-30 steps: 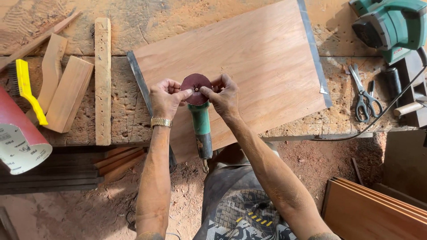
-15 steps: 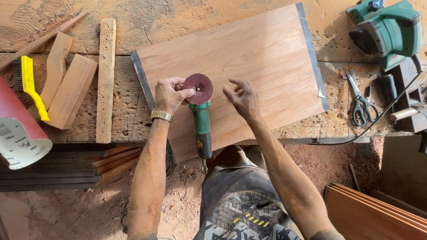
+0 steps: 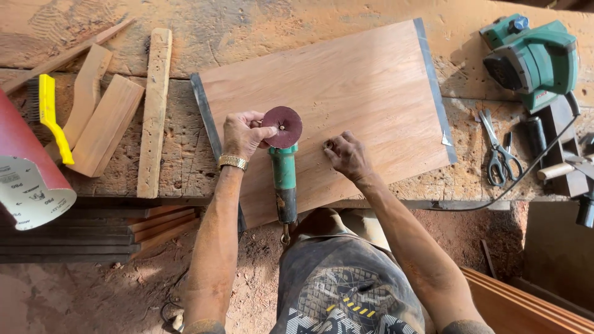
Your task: The recorder uses a hammer and a metal pipe to punch a hole in a circular sandpaper disc, then installs it onto an angle grinder.
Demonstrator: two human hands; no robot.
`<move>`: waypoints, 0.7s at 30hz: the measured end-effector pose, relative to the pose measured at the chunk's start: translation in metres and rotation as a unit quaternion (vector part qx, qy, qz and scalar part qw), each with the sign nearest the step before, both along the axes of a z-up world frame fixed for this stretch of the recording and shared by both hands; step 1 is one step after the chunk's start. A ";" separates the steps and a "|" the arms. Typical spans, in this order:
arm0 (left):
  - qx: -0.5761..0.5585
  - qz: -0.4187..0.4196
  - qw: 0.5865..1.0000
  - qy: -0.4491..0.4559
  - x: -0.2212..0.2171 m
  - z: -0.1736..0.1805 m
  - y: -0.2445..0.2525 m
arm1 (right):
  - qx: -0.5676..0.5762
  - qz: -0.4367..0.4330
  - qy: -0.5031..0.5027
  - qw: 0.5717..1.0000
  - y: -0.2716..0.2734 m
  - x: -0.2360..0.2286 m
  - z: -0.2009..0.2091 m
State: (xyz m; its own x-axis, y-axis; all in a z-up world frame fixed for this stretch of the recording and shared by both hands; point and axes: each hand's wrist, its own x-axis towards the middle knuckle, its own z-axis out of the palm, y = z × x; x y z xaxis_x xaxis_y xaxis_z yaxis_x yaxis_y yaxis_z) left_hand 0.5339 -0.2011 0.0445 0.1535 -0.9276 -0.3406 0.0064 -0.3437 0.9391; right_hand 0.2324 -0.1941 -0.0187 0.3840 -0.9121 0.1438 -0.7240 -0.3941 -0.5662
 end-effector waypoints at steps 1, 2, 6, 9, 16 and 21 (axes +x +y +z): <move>-0.004 0.004 1.000 0.012 0.000 0.000 0.000 | 0.063 -0.044 -0.003 0.997 -0.003 -0.001 -0.007; -0.008 0.007 1.000 0.024 0.000 -0.001 -0.001 | 0.127 -0.088 -0.007 0.988 -0.006 -0.001 -0.015; -0.009 0.010 1.000 0.019 0.003 -0.005 -0.003 | -0.006 -0.072 -0.193 0.979 -0.010 0.045 0.040; 0.011 0.011 1.000 0.018 0.004 -0.010 -0.003 | -0.025 0.065 -0.160 0.985 -0.016 0.088 0.085; 0.049 0.014 0.992 0.113 0.008 -0.015 -0.004 | -0.025 0.095 -0.125 0.987 -0.022 0.102 0.091; 0.043 0.005 0.985 0.169 0.014 -0.033 -0.006 | 0.000 0.071 -0.192 0.979 -0.022 0.109 0.092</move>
